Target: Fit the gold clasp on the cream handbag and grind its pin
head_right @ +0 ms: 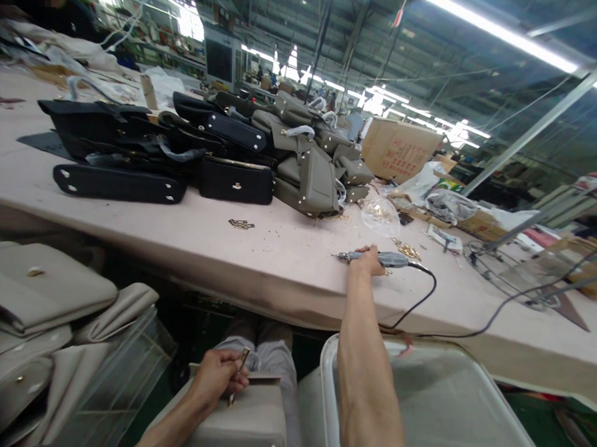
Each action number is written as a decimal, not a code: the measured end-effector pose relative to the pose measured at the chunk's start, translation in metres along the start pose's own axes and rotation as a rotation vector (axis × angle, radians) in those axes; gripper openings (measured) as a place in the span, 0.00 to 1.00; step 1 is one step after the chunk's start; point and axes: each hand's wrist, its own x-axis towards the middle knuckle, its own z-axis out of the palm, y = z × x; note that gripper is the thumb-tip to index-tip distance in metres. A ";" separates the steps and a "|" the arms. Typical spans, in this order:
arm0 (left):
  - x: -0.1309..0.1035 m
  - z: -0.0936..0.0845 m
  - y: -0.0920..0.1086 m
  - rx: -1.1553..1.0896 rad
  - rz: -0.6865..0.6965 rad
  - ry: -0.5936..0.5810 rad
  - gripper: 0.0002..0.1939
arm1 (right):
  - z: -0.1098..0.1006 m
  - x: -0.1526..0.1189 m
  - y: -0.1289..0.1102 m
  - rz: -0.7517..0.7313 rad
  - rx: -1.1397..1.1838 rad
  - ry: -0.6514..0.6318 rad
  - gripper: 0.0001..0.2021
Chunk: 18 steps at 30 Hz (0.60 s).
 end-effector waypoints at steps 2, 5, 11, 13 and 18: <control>-0.001 -0.002 -0.001 -0.020 -0.006 0.003 0.06 | -0.002 0.000 0.001 -0.032 0.029 0.062 0.16; -0.005 -0.003 0.002 -0.028 -0.001 -0.020 0.07 | -0.006 0.004 -0.002 -0.015 0.055 0.090 0.15; -0.005 0.001 0.009 -0.019 -0.013 -0.021 0.10 | -0.006 0.004 -0.006 0.009 0.073 0.119 0.15; -0.003 0.002 0.008 -0.008 -0.005 -0.029 0.09 | -0.005 0.002 -0.005 0.003 0.076 0.108 0.14; -0.002 0.002 0.004 -0.008 -0.007 -0.008 0.07 | -0.003 -0.003 -0.001 -0.007 0.075 0.072 0.14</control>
